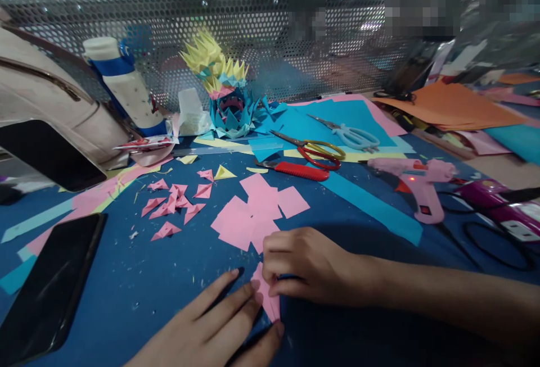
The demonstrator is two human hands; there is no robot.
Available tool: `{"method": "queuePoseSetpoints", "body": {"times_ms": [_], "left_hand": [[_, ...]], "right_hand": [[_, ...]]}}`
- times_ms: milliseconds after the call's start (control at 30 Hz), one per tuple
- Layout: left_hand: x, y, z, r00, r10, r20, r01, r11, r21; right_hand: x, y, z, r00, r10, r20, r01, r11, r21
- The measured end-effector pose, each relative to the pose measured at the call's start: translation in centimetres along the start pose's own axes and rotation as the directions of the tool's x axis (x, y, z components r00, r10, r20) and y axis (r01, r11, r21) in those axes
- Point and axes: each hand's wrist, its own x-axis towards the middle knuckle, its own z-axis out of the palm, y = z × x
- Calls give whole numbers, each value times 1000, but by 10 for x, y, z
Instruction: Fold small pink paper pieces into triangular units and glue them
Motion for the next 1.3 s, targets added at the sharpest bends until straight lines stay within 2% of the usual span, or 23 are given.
{"method": "queuePoseSetpoints", "body": {"times_ms": [100,233,467,733,1300], "left_hand": [[-1,3,2,997,-40,-68,40,999,3],[-1,3,5,999,-22,-39,24,999,30],[0,5,4,998,-42,-50,43,999,19],[0,6,5,998,-41,-56,42,999,11],[0,6,4,998,-29,-52,30,999,20]], "right_hand": [[0,-1,1,1000,10,-2,-10,999,-31],[0,-3,1,1000,9,7,-9,1000,-23],[3,-9,0,998,30,63,-18,983,-181],[3,-10,2,996,54,72,-36,974,-223],[5,-10,4,999,-34,26,40,947,-318]]}}
